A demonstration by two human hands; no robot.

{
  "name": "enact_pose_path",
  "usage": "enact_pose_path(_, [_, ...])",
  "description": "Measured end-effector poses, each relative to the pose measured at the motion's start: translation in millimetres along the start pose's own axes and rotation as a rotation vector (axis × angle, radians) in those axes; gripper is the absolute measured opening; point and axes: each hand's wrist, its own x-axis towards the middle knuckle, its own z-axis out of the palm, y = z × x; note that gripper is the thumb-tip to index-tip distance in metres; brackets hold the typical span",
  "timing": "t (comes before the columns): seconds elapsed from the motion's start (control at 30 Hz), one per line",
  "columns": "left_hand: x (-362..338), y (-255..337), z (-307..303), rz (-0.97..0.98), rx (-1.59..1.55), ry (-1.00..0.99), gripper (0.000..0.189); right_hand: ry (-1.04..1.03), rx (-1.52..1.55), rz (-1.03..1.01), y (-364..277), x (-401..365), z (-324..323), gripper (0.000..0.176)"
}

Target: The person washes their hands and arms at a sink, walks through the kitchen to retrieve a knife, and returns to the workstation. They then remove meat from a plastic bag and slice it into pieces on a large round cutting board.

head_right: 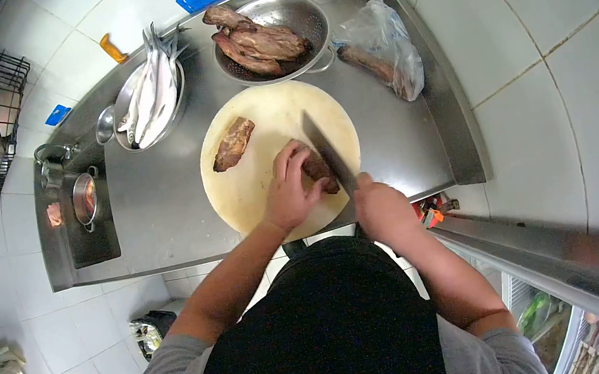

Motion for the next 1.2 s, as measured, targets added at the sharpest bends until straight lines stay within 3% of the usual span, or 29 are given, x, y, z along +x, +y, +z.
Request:
enact_pose_path(0.07, [4.3,22.8,10.5,-0.206,0.047,0.094,0.075,0.018,0.093,0.011,24.0,1.0,3.2,0.020])
enact_pose_path(0.1, [2.9,22.4,13.0,-0.208,0.043,0.097,0.075,0.008,0.209,0.003,32.5,-0.3,4.2,0.021])
enact_pose_path(0.2, [-1.6,13.9,18.5,-0.117,0.104,0.044,0.079,0.012,0.379,-0.021,40.7,-6.9,7.3,0.021])
enact_pose_path(0.4, [4.7,-15.7,-17.7,-0.081,-0.080,-0.108,0.064,-0.008,0.470,0.024,49.6,-11.0,16.7,0.021])
enact_pose_path(0.5, [6.8,-28.0,-31.7,-0.044,0.078,-0.071,0.059,0.076,0.318,0.025,45.4,-18.9,5.6,0.021])
enact_pose_path(0.57, [17.7,-15.4,-39.4,0.212,0.325,-0.183,0.052,0.069,0.304,0.012,46.5,-21.2,0.0,0.020])
enact_pose_path(0.6, [20.9,-18.1,-38.6,0.207,0.331,-0.180,0.052,0.066,0.305,0.005,46.2,-21.4,-1.3,0.020])
enact_pose_path(0.67, [31.1,-25.6,-34.6,0.113,0.116,-0.321,0.045,0.034,0.278,-0.006,46.1,-22.2,-5.4,0.020])
enact_pose_path(0.7, [37.7,-25.1,-37.1,0.115,0.115,-0.314,0.045,0.036,0.272,-0.008,43.6,-23.5,-8.9,0.020])
enact_pose_path(0.77, [45.7,-23.0,-44.3,0.061,0.246,-0.547,0.039,0.059,0.205,0.027,37.5,-25.0,-14.4,0.019])
enact_pose_path(0.9, [23.9,-12.2,-47.4,-0.095,0.243,-0.582,0.039,0.143,0.222,0.037,46.9,-32.6,-10.1,0.021])
enact_pose_path(0.97, [11.5,4.3,-48.6,-0.309,0.276,-0.620,0.038,0.174,0.528,-0.017,54.4,-37.3,-7.3,0.021])
enact_pose_path(1.0, [4.1,5.6,-45.2,-0.309,0.275,-0.625,0.038,0.173,0.530,-0.013,57.3,-38.7,-6.5,0.021])
enact_pose_path(1.07, [-9.8,3.0,-37.3,-0.228,0.283,-0.411,0.032,-0.142,0.754,0.151,59.9,-39.5,-5.8,0.021])
enact_pose_path(1.1, [-15.4,3.6,-34.6,-0.227,0.285,-0.409,0.032,-0.140,0.753,0.148,58.7,-39.1,-2.4,0.021])
enact_pose_path(1.17, [-23.8,5.1,-29.2,-0.120,0.176,-0.103,0.024,-0.161,0.840,0.127,55.0,-37.8,5.6,0.019])
enact_pose_path(1.2, [-25.3,6.6,-28.1,-0.123,0.177,-0.100,0.024,-0.164,0.837,0.124,54.4,-37.9,4.9,0.019])
